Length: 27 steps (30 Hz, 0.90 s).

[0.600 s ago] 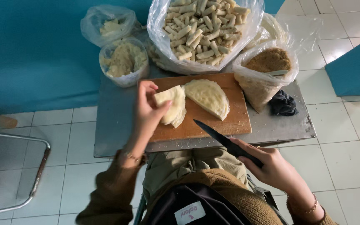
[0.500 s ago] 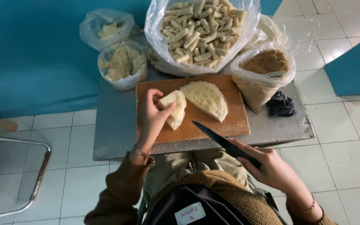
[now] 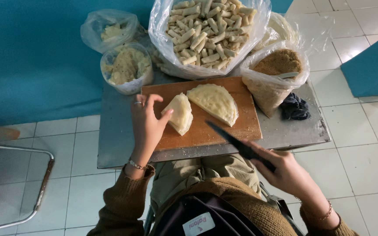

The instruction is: The person cuts a round dough sheet into wedge pieces with a knife on a wooden board, separates the stuck wedges, and arranges them in rows. They then spoon a brown filling from a plastic bag onto each dough wedge and fold the wedges over the filling by hand to form filled pastries.

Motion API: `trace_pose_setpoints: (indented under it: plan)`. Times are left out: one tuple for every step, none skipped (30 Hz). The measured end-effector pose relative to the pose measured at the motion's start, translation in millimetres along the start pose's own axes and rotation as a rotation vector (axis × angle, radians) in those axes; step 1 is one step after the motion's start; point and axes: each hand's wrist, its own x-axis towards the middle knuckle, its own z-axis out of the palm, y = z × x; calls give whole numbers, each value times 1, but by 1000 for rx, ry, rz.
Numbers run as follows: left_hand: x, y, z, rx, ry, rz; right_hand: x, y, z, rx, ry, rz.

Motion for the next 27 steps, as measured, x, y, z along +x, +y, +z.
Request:
trace_pose_setpoints:
  plan:
    - [2,2,-2,58,54,58,1,1,-1,-27,52,-30]
    - [6,5,0,26,-66,58,2,0,-2,-15,79,64]
    - [12,9,5,-8,-184,58,3,-1,-2,-6,108,157]
    - [20,13,13,-42,-301,62,3,-3,-3,4,138,248]
    - [31,17,23,-10,-389,194,4,-5,-3,-3,176,239]
    - [44,23,35,22,-476,328,4,-7,-4,-13,215,229]
    - [55,27,48,55,-561,460,5,-8,-6,-23,252,218]
    - [65,32,61,93,-654,468,5,-9,-8,-23,239,239]
    - [74,38,74,132,-751,475,2,-10,-10,-21,226,265]
    - [80,41,86,170,-848,484,0,-10,-12,-20,215,293]
    - [84,43,95,174,-870,518,0,-10,-14,-17,224,298]
    - [87,45,103,180,-891,553,-1,-9,-16,-13,234,302]
    - [88,46,110,187,-913,585,-2,-9,-18,-8,241,306]
    - [89,45,114,217,-938,596,-4,-8,-20,-3,245,298]
    - [90,45,118,247,-963,607,-5,-6,-22,3,250,290]
    - [90,44,121,278,-987,617,-6,-5,-23,9,253,282]
    - [90,42,124,252,-994,615,-8,-4,-25,7,251,294]
    - [90,40,126,227,-1000,613,-9,-3,-26,6,251,305]
    - [90,38,129,201,-1004,612,-11,-2,-27,3,251,315]
    - [89,36,131,188,-960,642,-12,-1,-28,22,256,303]
    - [86,35,133,175,-916,672,-13,1,-29,40,261,290]
    - [84,34,135,162,-873,701,-14,2,-30,60,266,278]
    - [79,35,136,196,-802,732,-15,3,-31,73,279,290]
    - [74,37,137,227,-730,760,-16,4,-31,83,290,302]
    - [69,38,136,257,-657,785,-17,4,-31,94,299,313]
    - [66,40,133,242,-714,725,-18,5,-32,95,302,307]
    - [64,43,129,229,-767,666,-19,5,-32,97,307,300]
